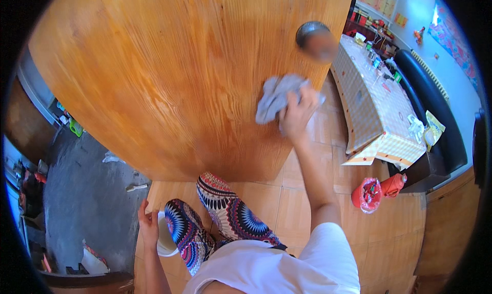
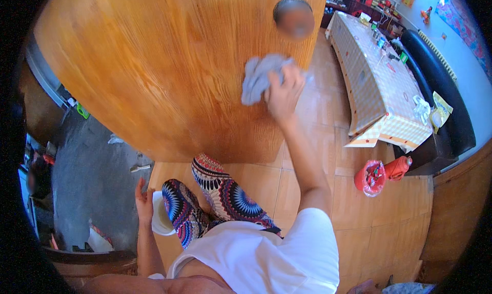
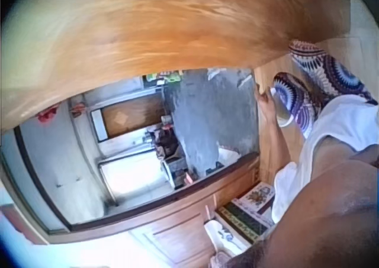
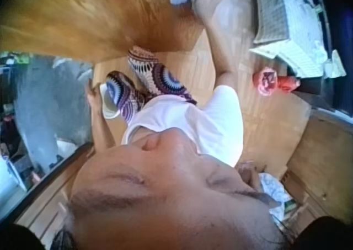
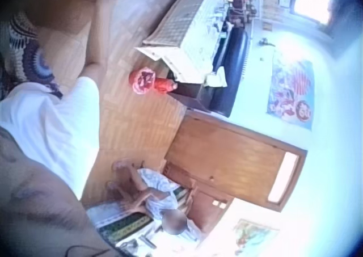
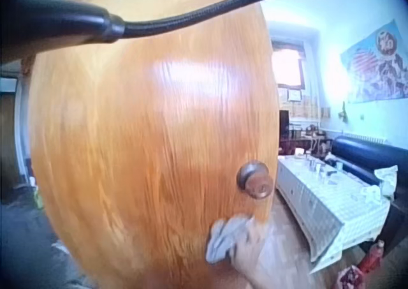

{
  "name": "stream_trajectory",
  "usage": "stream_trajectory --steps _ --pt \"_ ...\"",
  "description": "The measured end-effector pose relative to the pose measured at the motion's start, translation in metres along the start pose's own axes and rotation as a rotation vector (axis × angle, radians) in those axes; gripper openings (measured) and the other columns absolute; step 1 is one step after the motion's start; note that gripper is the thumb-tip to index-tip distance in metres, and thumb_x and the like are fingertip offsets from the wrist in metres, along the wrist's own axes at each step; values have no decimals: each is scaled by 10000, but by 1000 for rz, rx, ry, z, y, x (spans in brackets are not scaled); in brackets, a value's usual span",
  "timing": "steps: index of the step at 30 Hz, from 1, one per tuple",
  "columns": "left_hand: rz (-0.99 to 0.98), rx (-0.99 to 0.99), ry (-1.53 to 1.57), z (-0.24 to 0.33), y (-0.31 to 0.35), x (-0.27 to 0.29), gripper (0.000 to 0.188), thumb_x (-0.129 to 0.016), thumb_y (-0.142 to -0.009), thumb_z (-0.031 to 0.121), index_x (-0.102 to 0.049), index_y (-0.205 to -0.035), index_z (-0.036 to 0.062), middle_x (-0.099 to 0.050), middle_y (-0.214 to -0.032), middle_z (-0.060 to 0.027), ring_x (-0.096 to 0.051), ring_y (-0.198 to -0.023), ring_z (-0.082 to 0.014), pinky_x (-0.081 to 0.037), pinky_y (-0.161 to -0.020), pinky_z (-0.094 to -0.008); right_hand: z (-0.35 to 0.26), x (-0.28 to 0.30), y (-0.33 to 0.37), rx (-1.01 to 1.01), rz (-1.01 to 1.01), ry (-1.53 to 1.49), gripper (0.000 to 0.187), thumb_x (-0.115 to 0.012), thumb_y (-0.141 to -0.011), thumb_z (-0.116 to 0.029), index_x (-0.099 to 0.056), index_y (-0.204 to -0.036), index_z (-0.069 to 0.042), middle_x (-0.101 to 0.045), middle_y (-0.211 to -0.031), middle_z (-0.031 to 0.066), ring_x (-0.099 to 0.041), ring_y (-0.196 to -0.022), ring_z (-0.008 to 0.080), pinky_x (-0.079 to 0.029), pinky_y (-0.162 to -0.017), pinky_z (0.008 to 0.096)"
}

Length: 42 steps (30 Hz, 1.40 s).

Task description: The person sits on the floor and wipes a wooden door with a cloth, repeatedly dipping the cloth into a bucket of water to clean the surface.

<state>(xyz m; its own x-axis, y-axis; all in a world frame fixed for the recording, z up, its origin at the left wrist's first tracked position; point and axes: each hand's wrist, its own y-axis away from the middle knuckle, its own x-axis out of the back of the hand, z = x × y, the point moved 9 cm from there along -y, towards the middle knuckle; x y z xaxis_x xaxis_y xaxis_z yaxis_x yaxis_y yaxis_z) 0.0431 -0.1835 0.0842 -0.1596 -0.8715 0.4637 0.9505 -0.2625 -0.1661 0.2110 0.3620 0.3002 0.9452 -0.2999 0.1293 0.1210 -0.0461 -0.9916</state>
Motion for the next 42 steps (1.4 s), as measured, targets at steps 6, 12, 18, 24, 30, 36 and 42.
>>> stream_trajectory --steps 6,12,18,24,30,36,42 --pt "-9 -18 71 56 -11 -21 512 -567 -1021 75 -407 -1503 14 -482 -1468 -174 -676 -1067 -218 -528 -920 -330 19 16 -50 21 154 47 322 -680 -727 -68 -644 -1045 -110 -533 -1214 140 -465 -1197 391 -373 -999 508" --pt "26 -35 116 53 -15 -37 453 -564 -1023 81 -451 -1456 13 -525 -1429 -154 -671 -1035 -202 -521 -913 -323 33 -11 135 -94 -109 -4 355 -671 -817 -160 -625 -1158 -71 -507 -1260 181 -442 -1214 417 -340 -1013 546" --pt "-40 -46 26 69 -11 -49 385 -564 -1018 67 -503 -1394 7 -554 -1400 -139 -659 -965 -187 -521 -881 -317 32 -4 132 -196 -271 1 384 -623 -767 -44 -628 -1151 -33 -490 -1277 194 -438 -1203 422 -341 -1018 530" --pt "-16 3 81 52 -8 -44 379 -562 -1009 42 -521 -1385 19 -560 -1395 -136 -656 -979 -185 -524 -881 -314 36 35 -54 -143 132 11 452 -545 -777 18 -492 -1221 87 -460 -1298 292 -405 -1219 491 -290 -1063 582" --pt "1 -12 -3 57 -2 -50 338 -563 -1010 55 -558 -1347 23 -577 -1355 -129 -656 -991 -207 -523 -886 -325 27 26 -68 -41 208 43 344 -587 -775 -38 -520 -1099 56 -500 -1247 280 -451 -1216 518 -328 -1054 628" --pt "44 -73 -87 51 -1 -49 320 -576 -996 65 -581 -1311 4 -625 -1260 -159 -662 -986 -284 -529 -875 -370 17 -12 143 55 -232 -13 376 -650 -758 -141 -565 -1098 -6 -510 -1242 217 -449 -1235 476 -356 -1052 612" --pt "46 -117 -186 57 17 -65 293 -581 -964 51 -622 -1247 -12 -655 -1137 -214 -643 -1016 -383 -509 -905 -433 1 -16 109 168 -224 -26 405 -654 -694 -53 -646 -1097 -25 -527 -1275 192 -469 -1241 429 -372 -1056 577"
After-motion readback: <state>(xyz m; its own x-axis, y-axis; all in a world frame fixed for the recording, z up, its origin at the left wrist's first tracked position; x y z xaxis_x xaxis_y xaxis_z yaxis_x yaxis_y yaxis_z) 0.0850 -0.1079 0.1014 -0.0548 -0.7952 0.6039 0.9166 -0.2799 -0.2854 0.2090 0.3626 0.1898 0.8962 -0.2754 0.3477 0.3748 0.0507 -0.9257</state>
